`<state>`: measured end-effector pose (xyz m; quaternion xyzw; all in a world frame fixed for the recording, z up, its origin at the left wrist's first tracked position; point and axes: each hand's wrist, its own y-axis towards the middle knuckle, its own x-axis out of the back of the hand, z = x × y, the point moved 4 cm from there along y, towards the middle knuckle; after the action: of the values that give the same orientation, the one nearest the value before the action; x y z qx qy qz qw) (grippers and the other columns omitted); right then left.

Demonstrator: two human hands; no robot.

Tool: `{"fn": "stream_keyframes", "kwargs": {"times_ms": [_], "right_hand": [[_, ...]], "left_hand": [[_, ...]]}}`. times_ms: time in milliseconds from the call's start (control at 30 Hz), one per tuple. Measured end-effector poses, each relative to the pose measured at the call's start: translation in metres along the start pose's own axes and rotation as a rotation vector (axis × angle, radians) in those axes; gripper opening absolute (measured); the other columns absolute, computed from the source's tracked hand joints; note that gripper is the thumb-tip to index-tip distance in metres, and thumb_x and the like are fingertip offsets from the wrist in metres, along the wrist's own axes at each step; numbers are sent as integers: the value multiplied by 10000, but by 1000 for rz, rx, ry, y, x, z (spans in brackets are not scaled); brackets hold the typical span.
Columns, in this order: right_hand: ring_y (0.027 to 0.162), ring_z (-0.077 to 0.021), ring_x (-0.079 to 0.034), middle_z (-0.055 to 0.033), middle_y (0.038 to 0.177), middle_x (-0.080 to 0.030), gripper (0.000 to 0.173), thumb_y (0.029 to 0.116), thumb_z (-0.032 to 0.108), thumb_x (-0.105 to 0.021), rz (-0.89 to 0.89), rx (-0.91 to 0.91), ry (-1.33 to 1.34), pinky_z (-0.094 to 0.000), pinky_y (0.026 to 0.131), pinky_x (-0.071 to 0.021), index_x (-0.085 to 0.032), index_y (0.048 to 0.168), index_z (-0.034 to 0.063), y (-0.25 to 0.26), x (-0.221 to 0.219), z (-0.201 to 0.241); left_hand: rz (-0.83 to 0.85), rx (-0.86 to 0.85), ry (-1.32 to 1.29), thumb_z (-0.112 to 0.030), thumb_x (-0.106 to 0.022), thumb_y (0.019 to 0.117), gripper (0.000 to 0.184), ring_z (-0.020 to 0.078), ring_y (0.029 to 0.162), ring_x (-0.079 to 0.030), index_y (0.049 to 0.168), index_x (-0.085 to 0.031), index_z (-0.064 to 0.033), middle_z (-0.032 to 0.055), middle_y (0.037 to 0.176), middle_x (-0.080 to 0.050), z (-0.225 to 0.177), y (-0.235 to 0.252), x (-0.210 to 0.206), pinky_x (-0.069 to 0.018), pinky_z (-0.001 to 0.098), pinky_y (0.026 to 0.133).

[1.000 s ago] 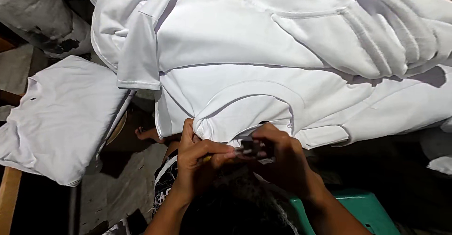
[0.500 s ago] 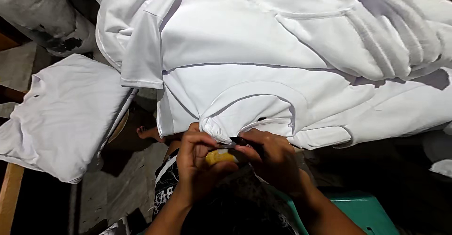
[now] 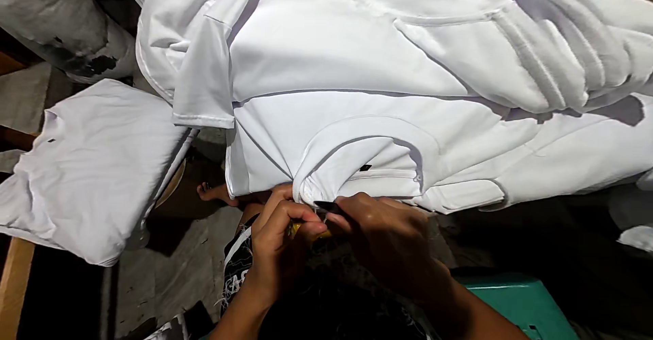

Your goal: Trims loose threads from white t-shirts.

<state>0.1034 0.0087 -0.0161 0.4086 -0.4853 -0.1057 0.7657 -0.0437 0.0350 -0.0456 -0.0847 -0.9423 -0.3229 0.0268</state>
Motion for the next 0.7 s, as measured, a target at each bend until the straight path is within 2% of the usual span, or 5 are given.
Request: {"fn": "stream_keyframes", "kwargs": {"times_ms": [233,433,533,600,700], "right_hand": [[540,-181,-438,-62,695,-531,241,1090,264,-478,30,30,-17,-284,518,-328,-591,1027,60,-6,8,-1],[521,-156,-521,-93,672,-616,285,1054,240,-533,-35,-131,55,-260,485,-376,-655,924,18,3,2,-4],[726,23,-567,-69,931,-675,339,1060,267,-539,92,-263,667,-98,659,-468,-617,1172,-44,1,-7,-7],[728,114,-491,28,937,-642,405,1088,271,-471,242,-349,1224,-69,656,-422,-565,1292,-66,-2,-13,-7],[661,180,-433,184,963,-659,410,1081,413,-443,315,-522,1582,-29,554,-351,-594,1317,113,-4,-9,-14]], "left_hand": [[-16,26,-19,-313,-541,1050,230,-69,980,-594,956,-583,-107,-53,991,-603,0,-2,0,-504,99,849],[-19,30,7,-332,-490,1070,258,-78,978,-577,952,-563,-115,-55,996,-582,1,-4,-4,-489,92,837],[16,16,-26,-381,-427,1096,305,-61,1083,-588,984,-605,-161,-95,1118,-624,-15,-10,1,-500,141,920],[45,-32,-77,-438,-414,1091,352,-4,1002,-652,957,-612,-179,-81,1050,-670,-43,-18,8,-549,189,872],[81,-97,22,-406,-416,1097,388,55,951,-658,865,-560,-130,-12,958,-649,-62,-23,14,-547,214,861]]}}
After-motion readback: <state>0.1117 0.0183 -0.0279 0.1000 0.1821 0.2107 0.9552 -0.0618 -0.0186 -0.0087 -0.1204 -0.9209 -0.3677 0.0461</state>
